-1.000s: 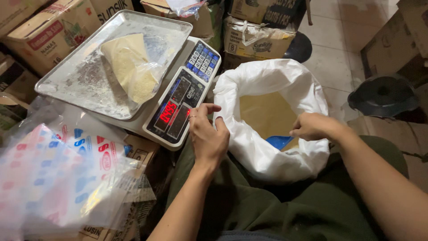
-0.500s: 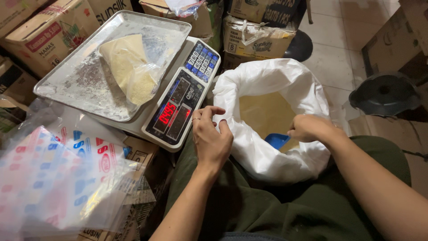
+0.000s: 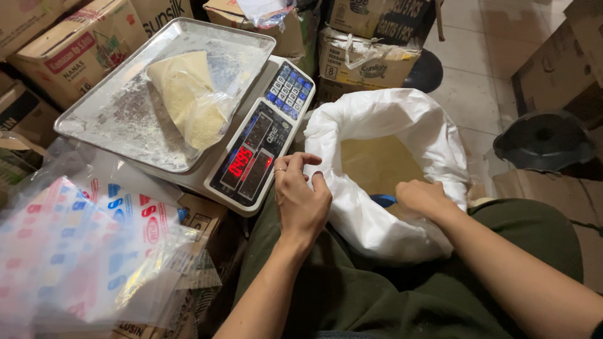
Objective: The person scoops a beige powder from a large sack into small plastic bags, weighs each bag on a digital scale, and ties the bags shut. The process is repeated multiple times, with finished bags placed aside.
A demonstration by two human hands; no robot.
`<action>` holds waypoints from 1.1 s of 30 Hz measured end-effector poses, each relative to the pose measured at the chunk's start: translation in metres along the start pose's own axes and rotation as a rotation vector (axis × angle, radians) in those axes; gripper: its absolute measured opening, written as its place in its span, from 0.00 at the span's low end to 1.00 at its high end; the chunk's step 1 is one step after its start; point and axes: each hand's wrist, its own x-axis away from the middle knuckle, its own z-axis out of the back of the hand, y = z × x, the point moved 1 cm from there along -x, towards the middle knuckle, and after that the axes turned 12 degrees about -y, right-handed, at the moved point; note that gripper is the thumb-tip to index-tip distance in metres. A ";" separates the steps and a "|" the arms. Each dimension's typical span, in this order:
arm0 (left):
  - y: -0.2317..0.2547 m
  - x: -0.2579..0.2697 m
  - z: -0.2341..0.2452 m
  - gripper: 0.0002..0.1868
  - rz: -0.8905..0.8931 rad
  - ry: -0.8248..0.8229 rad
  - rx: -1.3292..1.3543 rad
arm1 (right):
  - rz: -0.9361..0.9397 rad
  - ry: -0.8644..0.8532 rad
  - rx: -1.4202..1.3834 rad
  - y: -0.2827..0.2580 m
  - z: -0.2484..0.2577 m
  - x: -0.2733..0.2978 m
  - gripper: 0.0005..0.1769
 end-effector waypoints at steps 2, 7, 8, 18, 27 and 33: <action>0.001 0.000 -0.001 0.12 0.005 0.002 0.001 | 0.005 0.002 -0.028 -0.003 -0.001 -0.002 0.20; 0.001 0.000 -0.002 0.13 0.085 -0.052 0.040 | 0.046 0.005 -0.080 -0.018 -0.004 0.002 0.21; 0.000 0.000 -0.002 0.13 0.107 -0.063 0.053 | 0.064 0.009 -0.110 -0.019 -0.003 0.004 0.21; -0.011 -0.002 0.005 0.13 0.077 0.000 0.027 | 0.168 0.089 -0.401 0.035 -0.013 -0.030 0.21; -0.013 -0.004 0.009 0.13 0.077 0.028 0.004 | 0.132 0.164 -1.095 0.077 -0.014 -0.001 0.20; -0.013 -0.002 0.011 0.13 0.080 0.034 0.025 | 0.145 0.212 -1.136 0.059 0.049 0.066 0.18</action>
